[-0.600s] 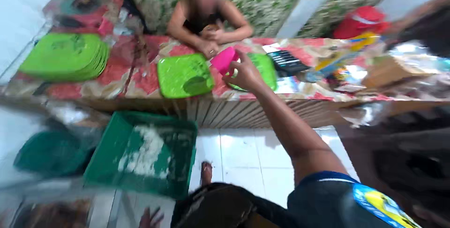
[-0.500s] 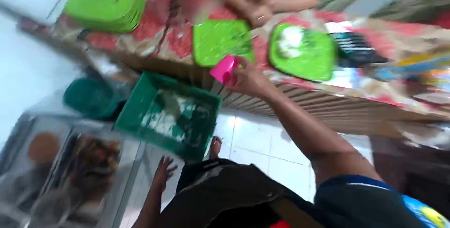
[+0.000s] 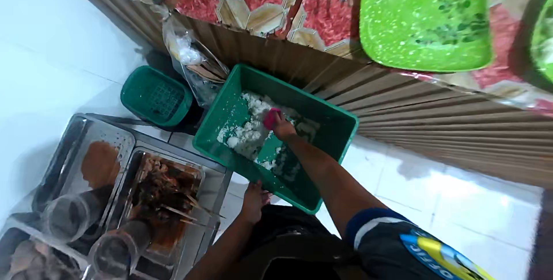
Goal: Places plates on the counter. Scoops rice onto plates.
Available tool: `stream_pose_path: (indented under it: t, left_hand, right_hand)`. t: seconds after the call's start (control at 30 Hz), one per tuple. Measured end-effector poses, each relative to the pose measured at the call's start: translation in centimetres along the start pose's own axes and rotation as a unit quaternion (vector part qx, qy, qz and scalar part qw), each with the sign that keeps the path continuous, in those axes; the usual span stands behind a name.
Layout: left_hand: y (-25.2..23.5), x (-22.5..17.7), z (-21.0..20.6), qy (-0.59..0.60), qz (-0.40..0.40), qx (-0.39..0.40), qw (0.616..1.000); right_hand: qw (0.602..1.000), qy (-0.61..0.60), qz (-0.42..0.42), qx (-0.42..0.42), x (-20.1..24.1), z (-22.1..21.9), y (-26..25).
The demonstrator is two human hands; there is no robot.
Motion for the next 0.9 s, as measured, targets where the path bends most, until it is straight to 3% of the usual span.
stream_pose_path:
  t: [0.2,0.47,0.6,0.7,0.77,0.9]
  left_hand:
    - [-0.7,-0.1,0.1,0.027,0.012,0.008,1.0]
    - [-1.1,0.5,-0.1,0.052,0.004,-0.007,0.999]
    - [-0.9,0.5,0.1,0.051,0.001,-0.015,0.999]
    - [-0.7,0.5,0.2,0.03,0.001,-0.009,0.999]
    - [-0.6,0.6,0.1,0.025,-0.002,-0.008,1.0]
    - [-0.6,0.9,0.1,0.024,-0.003,-0.015,1.0]
  right_hand:
    - [0.998,-0.029,-0.047,0.014,0.8,-5.3,3.1]
    - [0.989,-0.046,0.016,0.141,2.8,-10.5,7.8]
    - [0.976,-0.073,0.012,0.206,1.8,-8.1,7.8]
    - [0.947,-0.232,0.001,0.224,-1.6,-6.0,7.5]
    - [0.932,-0.304,-0.015,0.198,-3.0,-3.9,7.3]
    - [0.948,-0.297,-0.028,0.111,-4.6,-0.4,4.6]
Point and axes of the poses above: each hand's wrist, its own y-axis away from the middle knuckle, its own z-axis out of the back of the hand, x = y × z, the point moved 3 cm from there along -y, towards the middle knuckle, and after that the axes turned 4 degrees about -z, right-handed, at the moved point
